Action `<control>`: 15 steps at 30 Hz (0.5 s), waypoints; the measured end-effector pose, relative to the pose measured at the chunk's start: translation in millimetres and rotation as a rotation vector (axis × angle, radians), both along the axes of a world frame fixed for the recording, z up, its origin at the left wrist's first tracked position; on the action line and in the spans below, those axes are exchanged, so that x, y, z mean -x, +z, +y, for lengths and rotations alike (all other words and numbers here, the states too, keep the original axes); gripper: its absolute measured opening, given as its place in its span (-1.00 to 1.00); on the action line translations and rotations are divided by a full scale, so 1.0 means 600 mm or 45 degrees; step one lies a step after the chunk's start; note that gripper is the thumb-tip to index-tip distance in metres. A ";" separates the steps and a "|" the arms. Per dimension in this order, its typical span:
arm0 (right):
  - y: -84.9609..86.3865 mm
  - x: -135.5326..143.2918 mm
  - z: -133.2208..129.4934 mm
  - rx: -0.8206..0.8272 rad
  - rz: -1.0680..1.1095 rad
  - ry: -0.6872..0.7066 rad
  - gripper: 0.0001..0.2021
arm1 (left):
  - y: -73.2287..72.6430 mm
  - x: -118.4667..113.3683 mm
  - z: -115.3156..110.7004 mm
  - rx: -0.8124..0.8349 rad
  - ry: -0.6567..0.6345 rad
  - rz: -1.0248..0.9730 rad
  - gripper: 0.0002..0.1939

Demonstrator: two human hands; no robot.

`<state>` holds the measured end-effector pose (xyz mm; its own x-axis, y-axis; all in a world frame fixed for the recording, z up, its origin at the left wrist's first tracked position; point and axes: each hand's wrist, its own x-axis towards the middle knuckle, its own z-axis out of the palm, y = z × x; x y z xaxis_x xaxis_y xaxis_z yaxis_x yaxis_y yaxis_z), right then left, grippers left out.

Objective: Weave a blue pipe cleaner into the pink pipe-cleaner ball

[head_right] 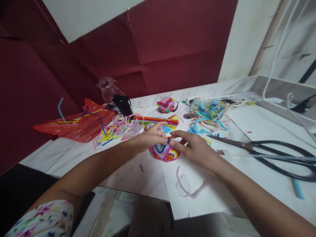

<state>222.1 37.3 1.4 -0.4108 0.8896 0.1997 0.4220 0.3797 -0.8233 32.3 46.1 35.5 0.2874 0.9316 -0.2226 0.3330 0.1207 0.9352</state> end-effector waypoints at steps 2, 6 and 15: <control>0.002 0.015 0.015 0.141 0.080 0.095 -0.53 | 0.000 0.000 -0.001 -0.007 -0.014 0.012 -0.08; 0.001 0.026 0.026 0.297 0.140 0.179 -0.61 | -0.001 0.001 -0.003 -0.005 -0.005 0.035 -0.05; -0.014 0.027 0.043 0.389 0.127 0.039 -0.72 | -0.007 -0.012 -0.004 0.003 0.061 -0.035 -0.01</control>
<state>206.1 63.1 -7.1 -0.4303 0.9020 -0.0343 0.3254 0.1195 -0.9380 39.4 43.7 31.1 0.2485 0.9438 -0.2177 0.3013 0.1383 0.9435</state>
